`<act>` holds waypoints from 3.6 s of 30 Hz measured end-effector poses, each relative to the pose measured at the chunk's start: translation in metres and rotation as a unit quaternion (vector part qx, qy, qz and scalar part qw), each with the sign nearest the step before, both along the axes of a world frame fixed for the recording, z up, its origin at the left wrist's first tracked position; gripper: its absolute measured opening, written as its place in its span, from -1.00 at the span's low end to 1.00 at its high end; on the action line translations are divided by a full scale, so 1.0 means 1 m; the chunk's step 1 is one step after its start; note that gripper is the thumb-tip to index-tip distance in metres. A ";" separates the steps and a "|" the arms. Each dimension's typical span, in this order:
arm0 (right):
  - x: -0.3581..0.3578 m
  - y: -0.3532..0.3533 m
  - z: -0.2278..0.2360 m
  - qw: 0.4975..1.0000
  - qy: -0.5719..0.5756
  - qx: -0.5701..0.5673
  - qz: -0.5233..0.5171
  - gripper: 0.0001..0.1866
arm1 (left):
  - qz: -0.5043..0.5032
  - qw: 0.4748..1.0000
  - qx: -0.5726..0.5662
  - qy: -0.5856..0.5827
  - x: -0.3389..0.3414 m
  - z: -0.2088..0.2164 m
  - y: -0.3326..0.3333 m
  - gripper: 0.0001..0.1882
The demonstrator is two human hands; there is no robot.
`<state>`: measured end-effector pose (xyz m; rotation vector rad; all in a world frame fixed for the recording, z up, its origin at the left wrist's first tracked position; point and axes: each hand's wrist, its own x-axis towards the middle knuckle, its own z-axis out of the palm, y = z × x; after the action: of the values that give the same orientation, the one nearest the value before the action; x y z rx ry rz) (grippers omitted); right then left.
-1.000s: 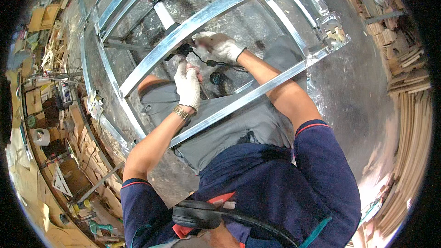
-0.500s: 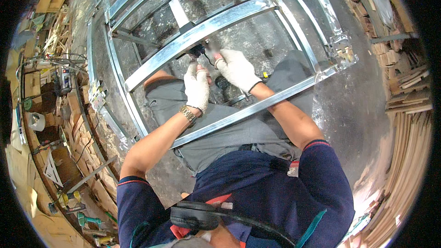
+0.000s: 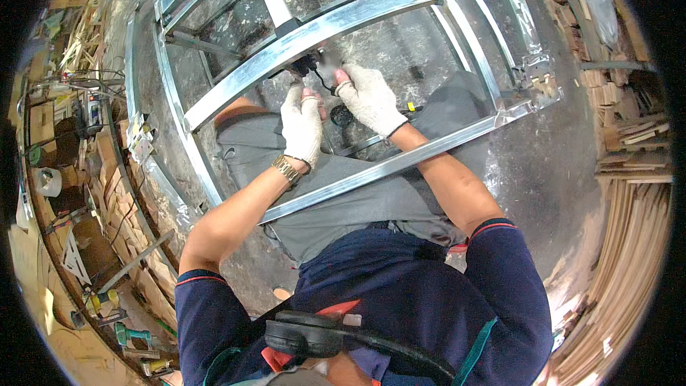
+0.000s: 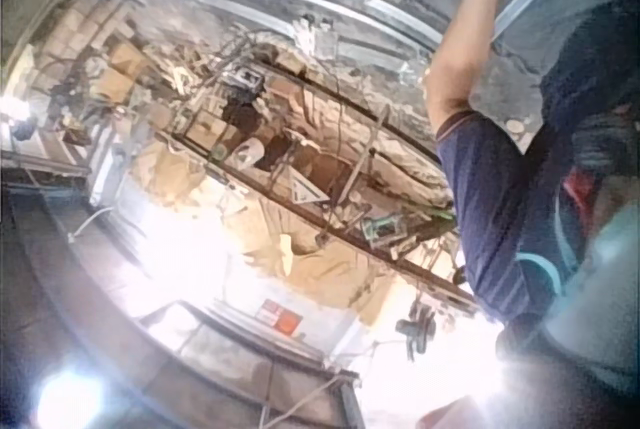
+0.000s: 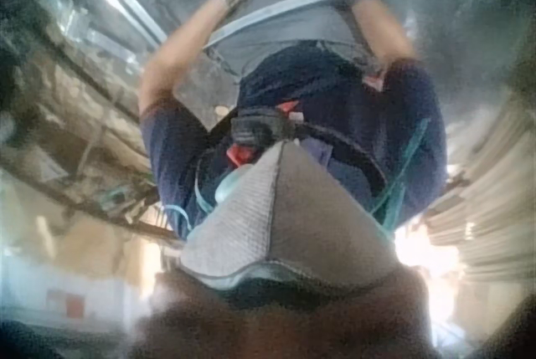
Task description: The person assembles a metal frame by tightening bolts and nuts using a wrench and a red clamp. They repeatedly adjust the clamp and wrench to secure the frame components in a workshop setting.
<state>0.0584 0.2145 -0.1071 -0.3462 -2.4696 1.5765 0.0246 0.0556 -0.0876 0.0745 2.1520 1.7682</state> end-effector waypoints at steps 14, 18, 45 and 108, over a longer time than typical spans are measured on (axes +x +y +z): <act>-0.026 0.024 -0.019 0.979 -0.044 0.187 0.071 -0.73 | 0.016 1.000 -0.001 0.008 0.001 -0.007 0.000 -0.77; -0.045 0.029 -0.034 0.982 -0.007 0.171 0.078 -0.70 | 0.011 1.000 -0.012 0.020 0.000 -0.009 0.001 -0.78; -0.013 0.002 0.019 0.992 -0.080 -0.077 0.058 -0.60 | 0.051 0.989 -0.065 0.120 0.000 -0.028 0.003 -0.73; -0.009 -0.016 0.018 0.992 -0.061 0.099 -0.049 -0.54 | 0.061 0.987 -0.117 0.096 0.005 -0.024 0.017 -0.50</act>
<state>0.0493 0.1987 -0.0893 -0.5359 -2.6286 1.2946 0.0301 0.0727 -0.1120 0.0584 2.5388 1.6135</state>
